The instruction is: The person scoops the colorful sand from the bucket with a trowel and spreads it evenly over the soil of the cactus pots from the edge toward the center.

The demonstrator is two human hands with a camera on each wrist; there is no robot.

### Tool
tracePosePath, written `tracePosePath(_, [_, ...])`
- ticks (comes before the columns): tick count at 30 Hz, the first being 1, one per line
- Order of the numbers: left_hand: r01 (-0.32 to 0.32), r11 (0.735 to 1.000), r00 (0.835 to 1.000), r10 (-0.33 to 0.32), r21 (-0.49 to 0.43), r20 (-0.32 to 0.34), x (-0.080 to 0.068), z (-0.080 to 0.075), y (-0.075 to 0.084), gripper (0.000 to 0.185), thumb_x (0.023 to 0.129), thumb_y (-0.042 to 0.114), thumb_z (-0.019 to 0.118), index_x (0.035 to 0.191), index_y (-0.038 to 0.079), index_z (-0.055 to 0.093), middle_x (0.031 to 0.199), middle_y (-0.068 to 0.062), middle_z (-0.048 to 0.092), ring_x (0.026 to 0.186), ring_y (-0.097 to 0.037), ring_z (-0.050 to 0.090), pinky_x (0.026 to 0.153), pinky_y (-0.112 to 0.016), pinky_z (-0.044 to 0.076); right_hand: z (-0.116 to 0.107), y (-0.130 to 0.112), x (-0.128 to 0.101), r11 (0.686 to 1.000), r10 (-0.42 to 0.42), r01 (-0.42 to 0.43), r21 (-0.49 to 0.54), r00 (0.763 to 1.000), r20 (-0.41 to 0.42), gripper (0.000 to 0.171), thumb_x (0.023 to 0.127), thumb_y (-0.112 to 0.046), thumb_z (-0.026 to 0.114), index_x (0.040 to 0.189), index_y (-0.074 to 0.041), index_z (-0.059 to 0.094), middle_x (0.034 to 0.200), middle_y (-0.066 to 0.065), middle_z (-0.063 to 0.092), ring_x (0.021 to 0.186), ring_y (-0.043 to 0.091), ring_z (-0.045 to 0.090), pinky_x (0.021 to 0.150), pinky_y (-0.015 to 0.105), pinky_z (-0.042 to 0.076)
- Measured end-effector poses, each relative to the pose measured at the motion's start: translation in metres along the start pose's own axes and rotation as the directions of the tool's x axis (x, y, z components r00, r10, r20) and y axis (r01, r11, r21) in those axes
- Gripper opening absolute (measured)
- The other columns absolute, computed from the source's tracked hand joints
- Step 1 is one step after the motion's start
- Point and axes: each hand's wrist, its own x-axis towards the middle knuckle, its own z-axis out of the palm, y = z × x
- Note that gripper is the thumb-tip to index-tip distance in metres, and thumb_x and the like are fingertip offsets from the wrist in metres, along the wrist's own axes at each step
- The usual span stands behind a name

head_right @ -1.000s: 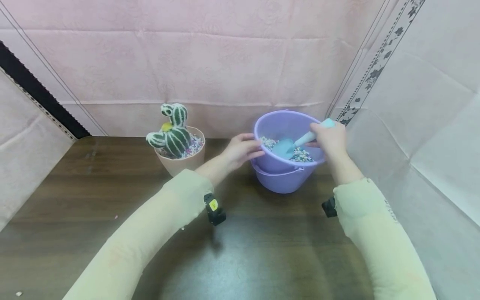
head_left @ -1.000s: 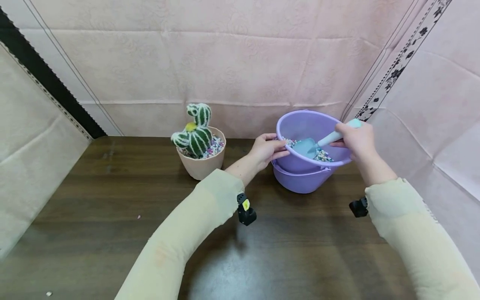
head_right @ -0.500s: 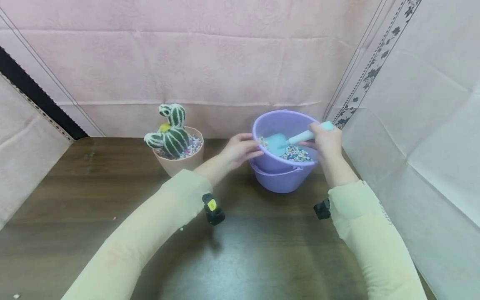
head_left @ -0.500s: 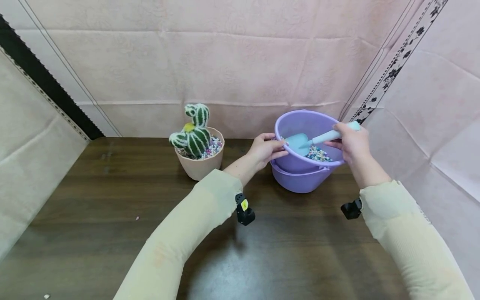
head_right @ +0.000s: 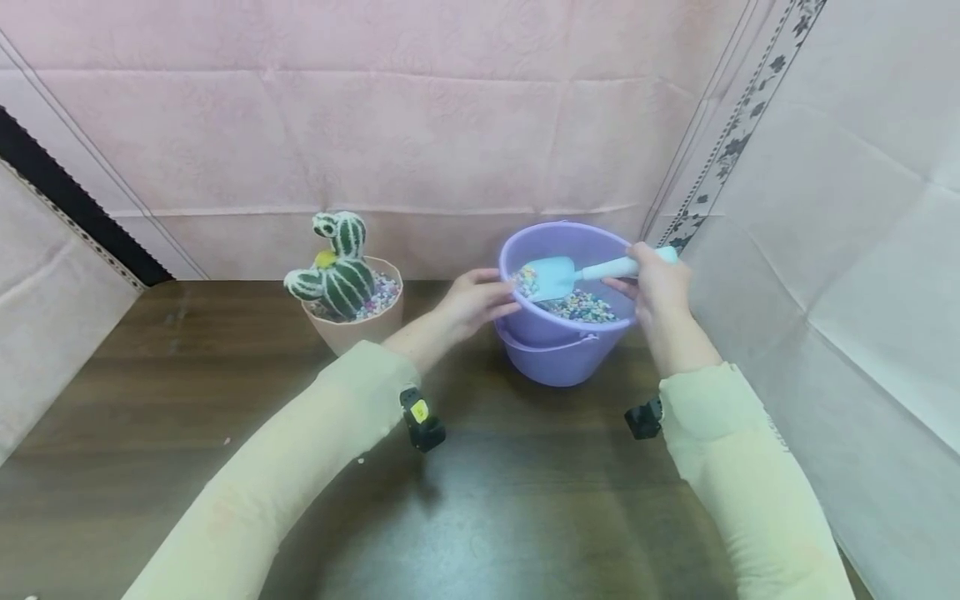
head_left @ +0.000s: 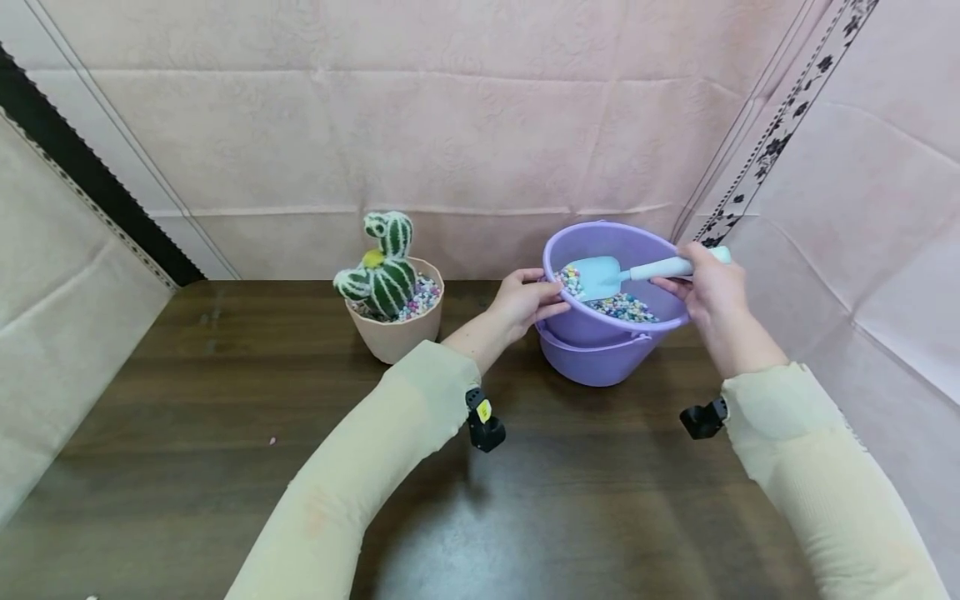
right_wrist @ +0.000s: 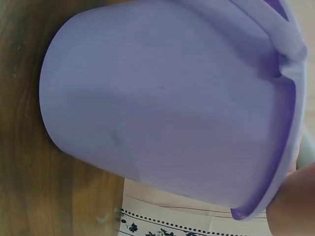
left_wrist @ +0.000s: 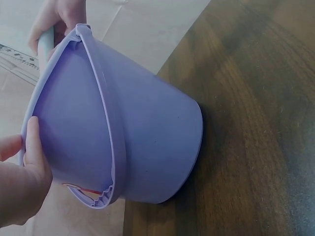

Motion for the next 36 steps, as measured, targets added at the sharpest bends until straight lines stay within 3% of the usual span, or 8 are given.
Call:
tracePosePath(9, [0.011,1.0,1.0,-0.011,0.011,-0.015,0.0,-0.004,0.001,0.054,0.089,-0.004,0.058,0.139,0.003,0.037,0.098,-0.012,0.055,0.078,-0.015,0.059,0.087,-0.032,0.057,-0.005,-0.004,0.001,0.973,0.125,-0.121,0.197,0.992,-0.005,0.008,0.087,-0.002,0.059,0.087,-0.005,0.051,0.078,0.01,0.055,0.061,0.024,0.067,0.064,0.032,0.061])
tracePosePath(16, [0.004,1.0,1.0,-0.004,0.019,-0.007,-0.003,-0.008,0.002,0.053,0.089,-0.002,0.058,0.138,0.004,0.039,0.095,-0.011,0.056,0.078,-0.015,0.06,0.09,-0.033,0.056,-0.01,-0.008,0.002,0.948,0.188,-0.185,0.259,0.982,0.012,0.012,0.087,-0.003,0.058,0.092,-0.006,0.048,0.087,0.011,0.052,0.064,0.025,0.066,0.065,0.032,0.061])
tracePosePath(21, [0.003,0.997,1.0,-0.004,0.079,0.013,-0.007,-0.018,0.003,0.047,0.091,0.002,0.058,0.135,0.004,0.043,0.091,-0.009,0.058,0.078,-0.015,0.061,0.093,-0.035,0.054,-0.013,-0.01,0.004,0.938,0.206,-0.205,0.28,0.978,0.024,0.012,0.089,-0.006,0.057,0.093,-0.007,0.047,0.087,0.011,0.051,0.065,0.025,0.066,0.066,0.032,0.061])
tracePosePath(29, [-0.062,0.982,0.989,0.037,0.179,0.143,-0.028,-0.057,0.003,0.04,0.095,0.001,0.048,0.134,-0.005,0.041,0.097,-0.01,0.057,0.075,-0.013,0.061,0.099,-0.044,0.049,-0.009,-0.012,-0.002,0.912,0.228,-0.235,0.335,0.972,0.061,0.012,0.089,-0.005,0.059,0.09,-0.008,0.047,0.084,0.01,0.051,0.065,0.028,0.065,0.063,0.035,0.062])
tracePosePath(36, [-0.069,0.957,0.975,0.005,0.283,0.221,-0.064,-0.116,0.018,0.041,0.097,0.005,0.045,0.136,-0.003,0.036,0.095,0.0,0.058,0.083,-0.011,0.061,0.089,-0.034,0.056,0.006,-0.006,-0.005,0.9,0.238,-0.266,0.346,0.964,0.121,0.012,0.087,-0.004,0.06,0.087,-0.006,0.049,0.083,0.011,0.053,0.069,0.03,0.065,0.065,0.038,0.062])
